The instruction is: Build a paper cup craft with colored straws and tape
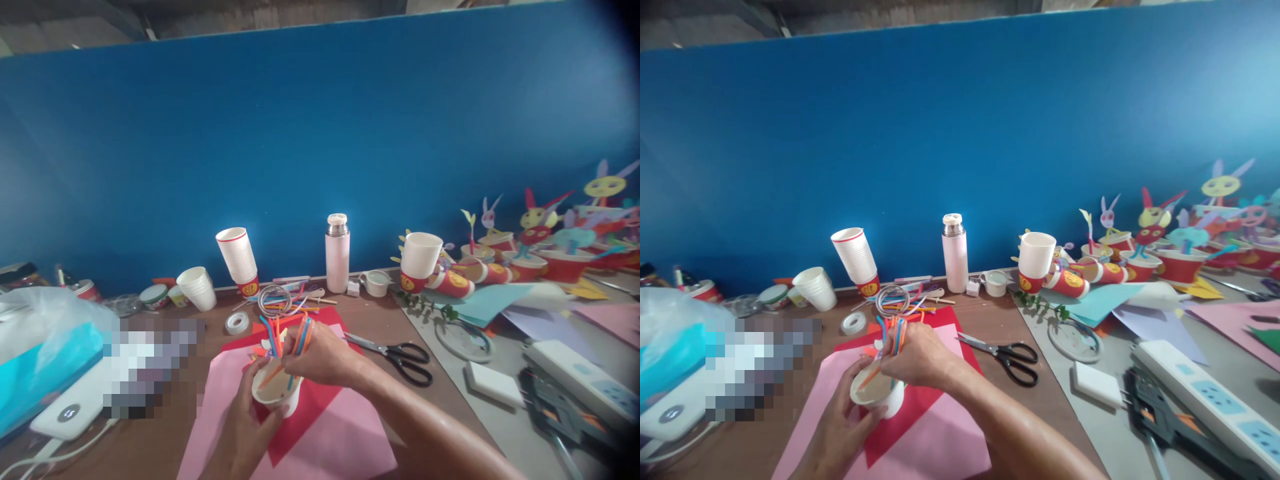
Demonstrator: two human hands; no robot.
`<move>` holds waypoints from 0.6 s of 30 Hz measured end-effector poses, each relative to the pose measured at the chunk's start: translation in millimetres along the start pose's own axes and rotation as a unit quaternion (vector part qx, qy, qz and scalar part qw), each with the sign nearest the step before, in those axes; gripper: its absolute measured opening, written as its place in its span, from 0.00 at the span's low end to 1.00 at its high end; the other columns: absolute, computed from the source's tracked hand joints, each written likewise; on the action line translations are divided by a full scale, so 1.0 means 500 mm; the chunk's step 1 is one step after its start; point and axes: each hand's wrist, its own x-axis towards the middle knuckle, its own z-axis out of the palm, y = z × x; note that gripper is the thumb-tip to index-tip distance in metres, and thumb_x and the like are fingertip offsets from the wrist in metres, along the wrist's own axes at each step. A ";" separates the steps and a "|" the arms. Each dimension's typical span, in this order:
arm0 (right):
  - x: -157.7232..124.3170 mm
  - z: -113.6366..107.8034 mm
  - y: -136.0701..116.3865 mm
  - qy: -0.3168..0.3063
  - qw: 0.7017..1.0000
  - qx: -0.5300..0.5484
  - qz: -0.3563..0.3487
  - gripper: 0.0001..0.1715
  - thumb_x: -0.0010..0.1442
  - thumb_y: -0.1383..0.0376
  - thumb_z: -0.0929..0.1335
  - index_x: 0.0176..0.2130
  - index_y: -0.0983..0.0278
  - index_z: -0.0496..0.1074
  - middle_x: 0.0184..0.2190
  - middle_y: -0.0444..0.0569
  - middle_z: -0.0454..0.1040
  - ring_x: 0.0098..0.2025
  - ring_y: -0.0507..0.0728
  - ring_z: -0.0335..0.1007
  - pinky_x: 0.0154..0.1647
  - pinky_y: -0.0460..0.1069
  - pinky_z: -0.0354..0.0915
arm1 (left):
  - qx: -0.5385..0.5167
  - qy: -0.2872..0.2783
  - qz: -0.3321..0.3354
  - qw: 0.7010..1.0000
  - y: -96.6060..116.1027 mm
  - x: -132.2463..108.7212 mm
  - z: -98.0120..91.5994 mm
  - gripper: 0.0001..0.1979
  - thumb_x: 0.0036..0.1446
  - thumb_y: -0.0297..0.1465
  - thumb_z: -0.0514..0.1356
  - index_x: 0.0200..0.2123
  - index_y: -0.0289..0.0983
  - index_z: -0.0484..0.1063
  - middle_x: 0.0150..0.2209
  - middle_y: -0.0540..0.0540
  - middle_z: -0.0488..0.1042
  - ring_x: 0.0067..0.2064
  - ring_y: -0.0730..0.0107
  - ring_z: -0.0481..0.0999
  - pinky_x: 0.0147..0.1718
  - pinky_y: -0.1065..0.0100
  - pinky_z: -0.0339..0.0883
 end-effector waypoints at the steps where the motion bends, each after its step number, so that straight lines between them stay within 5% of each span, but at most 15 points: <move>1: -0.001 -0.002 -0.002 -0.006 1.000 -0.007 -0.004 0.04 0.44 0.69 0.63 0.24 0.63 0.68 0.21 0.40 0.71 0.24 0.49 0.64 0.21 0.42 0.51 | 0.002 0.000 -0.002 1.000 -0.001 0.000 0.000 0.28 0.44 0.35 0.59 0.50 0.39 0.59 0.51 0.42 0.69 0.52 0.54 0.68 0.46 0.60 0.65; 18: -0.008 0.010 -0.014 0.013 0.998 -0.054 -0.018 0.06 0.47 0.67 0.63 0.26 0.63 0.70 0.23 0.42 0.73 0.25 0.50 0.65 0.22 0.43 0.50 | -0.005 -0.013 -0.004 1.000 0.001 0.001 -0.008 0.29 0.43 0.37 0.60 0.50 0.39 0.60 0.50 0.42 0.70 0.49 0.55 0.71 0.44 0.61 0.67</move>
